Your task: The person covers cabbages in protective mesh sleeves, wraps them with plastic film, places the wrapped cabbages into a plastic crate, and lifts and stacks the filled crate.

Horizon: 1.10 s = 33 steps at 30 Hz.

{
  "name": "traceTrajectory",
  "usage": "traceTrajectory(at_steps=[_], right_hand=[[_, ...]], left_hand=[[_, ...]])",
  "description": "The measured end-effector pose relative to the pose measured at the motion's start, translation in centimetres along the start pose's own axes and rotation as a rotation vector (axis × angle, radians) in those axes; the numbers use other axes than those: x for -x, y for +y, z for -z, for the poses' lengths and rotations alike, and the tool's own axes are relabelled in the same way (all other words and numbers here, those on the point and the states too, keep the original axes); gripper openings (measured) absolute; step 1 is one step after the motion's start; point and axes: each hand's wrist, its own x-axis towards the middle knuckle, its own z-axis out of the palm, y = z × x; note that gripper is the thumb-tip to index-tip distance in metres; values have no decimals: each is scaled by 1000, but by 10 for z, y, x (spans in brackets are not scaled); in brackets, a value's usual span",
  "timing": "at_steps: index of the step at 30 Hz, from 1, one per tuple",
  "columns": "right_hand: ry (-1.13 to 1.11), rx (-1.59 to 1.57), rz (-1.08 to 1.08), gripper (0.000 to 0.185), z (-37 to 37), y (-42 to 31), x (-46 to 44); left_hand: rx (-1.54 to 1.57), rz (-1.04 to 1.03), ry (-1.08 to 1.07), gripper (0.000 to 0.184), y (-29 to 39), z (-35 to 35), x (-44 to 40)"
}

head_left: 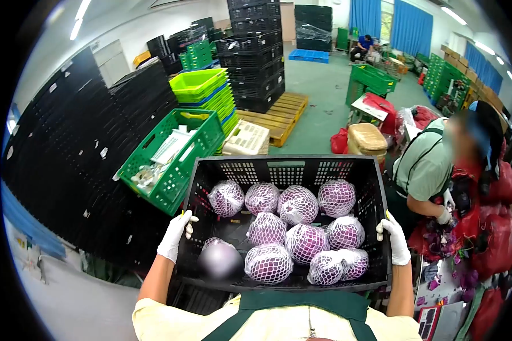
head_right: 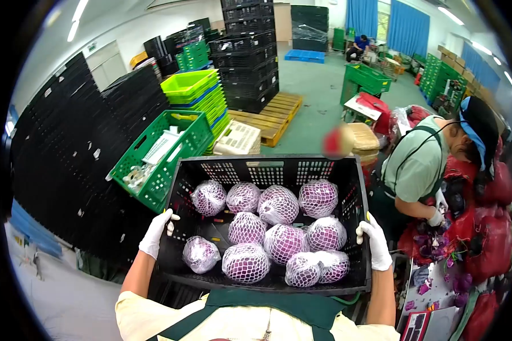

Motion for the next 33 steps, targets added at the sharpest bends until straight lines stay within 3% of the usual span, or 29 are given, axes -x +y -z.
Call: traceTrajectory(at_steps=[2,4,6,8,9,10,14,16,18,23,27,29,33], right_hand=[[4,28,-11,63,-2,1,10],[90,18,36,49,9,7,13],[105,48,64,51,15,7,17],[83,43,58,71,20,4,23],[82,68,58,71,31,2,32],[82,75,71,56,31,1,26],[211,86,92,21,-69,21,-165],[232,70,41,33,-62,31,-194],[269,31,55,16,-74,38,-219],[332,3,95,20,-108,32,-298],[312,10,17,24,-120,25,-359],[327,-30,43,51,-119,29,-377],[256,-21,4,37,-128,18,-382]], left_hand=[[-6,24,-13,42,-8,5,4],[11,30,-57,43,-11,-7,-16],[15,4,-78,43,-16,-17,-29],[3,-22,-97,44,-13,-27,-39],[5,-20,-104,44,-22,-36,-33],[7,-19,-111,43,-28,-41,-44],[26,-67,-147,36,-2,-20,-314],[-2,-14,-197,36,14,-23,-347],[-76,-19,-209,39,24,-23,-384],[-101,-138,-192,44,40,-32,-476],[-128,-60,-186,43,45,-34,-542],[-116,-52,-186,44,38,-34,-558],[-124,-45,-147,48,32,-28,-550]])
